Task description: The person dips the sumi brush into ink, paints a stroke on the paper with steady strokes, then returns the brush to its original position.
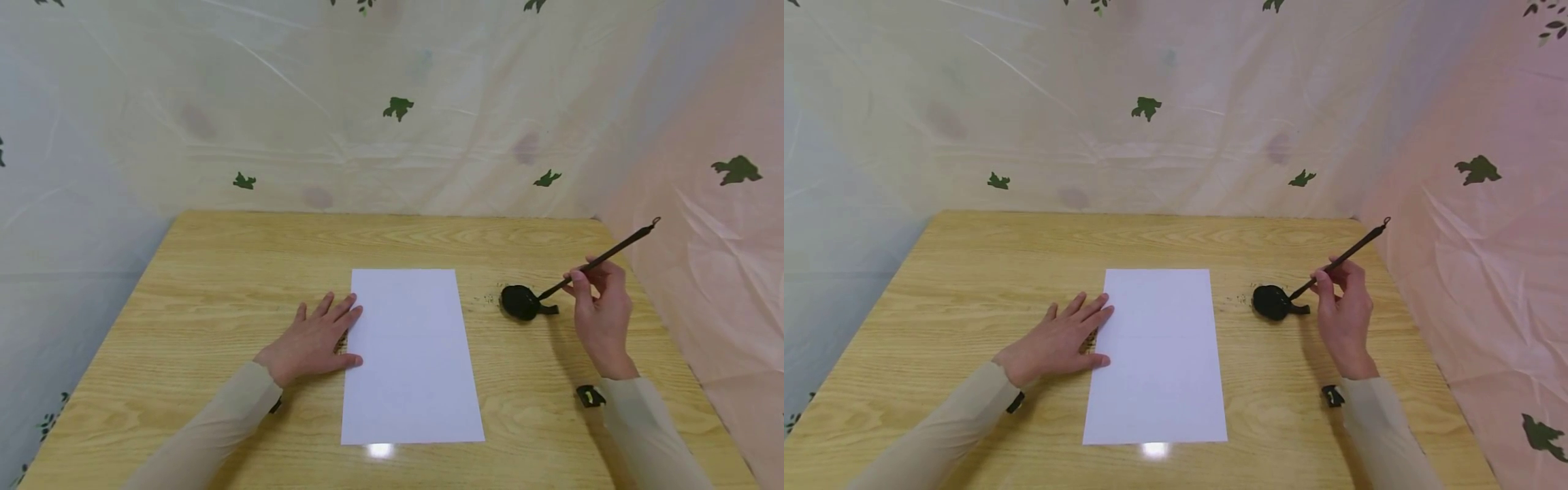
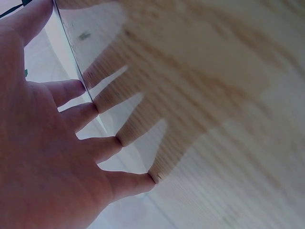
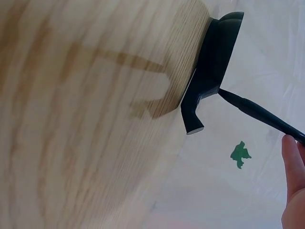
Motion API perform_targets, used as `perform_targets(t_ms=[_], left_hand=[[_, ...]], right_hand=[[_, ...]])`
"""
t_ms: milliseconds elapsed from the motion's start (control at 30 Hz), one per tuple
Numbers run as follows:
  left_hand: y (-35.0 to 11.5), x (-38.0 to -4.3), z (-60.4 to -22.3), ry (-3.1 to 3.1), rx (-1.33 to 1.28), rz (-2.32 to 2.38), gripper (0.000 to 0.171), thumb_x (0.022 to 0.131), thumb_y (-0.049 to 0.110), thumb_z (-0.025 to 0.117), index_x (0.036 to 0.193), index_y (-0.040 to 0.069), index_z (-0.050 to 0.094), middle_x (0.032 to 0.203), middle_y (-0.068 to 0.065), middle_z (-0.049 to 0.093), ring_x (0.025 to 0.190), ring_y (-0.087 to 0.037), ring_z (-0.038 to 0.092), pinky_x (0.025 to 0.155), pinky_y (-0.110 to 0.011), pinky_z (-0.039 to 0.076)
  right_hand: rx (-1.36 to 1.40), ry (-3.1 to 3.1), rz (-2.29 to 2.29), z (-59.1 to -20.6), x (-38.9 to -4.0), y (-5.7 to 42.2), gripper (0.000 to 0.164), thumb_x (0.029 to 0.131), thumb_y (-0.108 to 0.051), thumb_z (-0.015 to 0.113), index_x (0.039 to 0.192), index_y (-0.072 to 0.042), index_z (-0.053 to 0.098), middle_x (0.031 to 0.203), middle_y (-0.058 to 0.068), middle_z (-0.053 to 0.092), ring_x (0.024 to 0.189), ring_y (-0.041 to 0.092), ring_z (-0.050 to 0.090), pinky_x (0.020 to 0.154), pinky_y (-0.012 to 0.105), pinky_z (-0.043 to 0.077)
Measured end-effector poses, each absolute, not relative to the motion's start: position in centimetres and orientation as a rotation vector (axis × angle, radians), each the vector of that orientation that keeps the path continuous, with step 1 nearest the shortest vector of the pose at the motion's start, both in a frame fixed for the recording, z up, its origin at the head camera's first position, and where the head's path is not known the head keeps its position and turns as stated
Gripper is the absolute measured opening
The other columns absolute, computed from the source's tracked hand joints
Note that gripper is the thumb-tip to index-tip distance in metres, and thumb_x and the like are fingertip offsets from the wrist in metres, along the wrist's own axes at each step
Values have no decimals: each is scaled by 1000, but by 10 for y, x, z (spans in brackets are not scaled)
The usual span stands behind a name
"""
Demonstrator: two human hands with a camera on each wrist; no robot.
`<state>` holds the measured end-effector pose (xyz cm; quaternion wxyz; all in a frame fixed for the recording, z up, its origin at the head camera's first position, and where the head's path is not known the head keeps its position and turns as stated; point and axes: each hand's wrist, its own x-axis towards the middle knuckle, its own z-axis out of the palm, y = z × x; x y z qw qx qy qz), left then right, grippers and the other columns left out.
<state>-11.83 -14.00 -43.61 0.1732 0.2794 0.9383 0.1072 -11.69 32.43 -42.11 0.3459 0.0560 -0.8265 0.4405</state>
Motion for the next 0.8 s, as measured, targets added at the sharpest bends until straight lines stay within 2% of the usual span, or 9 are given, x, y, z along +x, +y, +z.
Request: perform_targets(t_ms=[267, 500, 800], left_hand=[[-140, -120, -436, 2658, 790, 315, 91, 97, 62, 62, 165, 12, 29, 173, -7, 16, 157, -44, 9, 113, -78, 13], [-140, -120, -434, 2657, 794, 329, 90, 97, 61, 63, 165, 12, 29, 173, -8, 17, 157, -45, 10, 113, -79, 13], [-140, -119, -434, 2655, 791, 324, 91, 96, 62, 63, 165, 12, 29, 173, -8, 16, 157, -44, 9, 113, -79, 12]], right_hand=[[163, -2145, 1089, -418, -116, 324, 39, 102, 5, 57, 141, -1, 51, 110, -16, 59, 98, -4, 65, 83, 10, 52], [187, -2105, 1111, -416, -113, 323, 46, 101, 8, 56, 146, -1, 48, 114, -13, 62, 100, 0, 66, 85, 11, 52], [190, -2051, 1212, -416, -113, 321, 35, 102, 9, 53, 136, 12, 46, 113, -11, 63, 99, 5, 68, 85, 15, 54]])
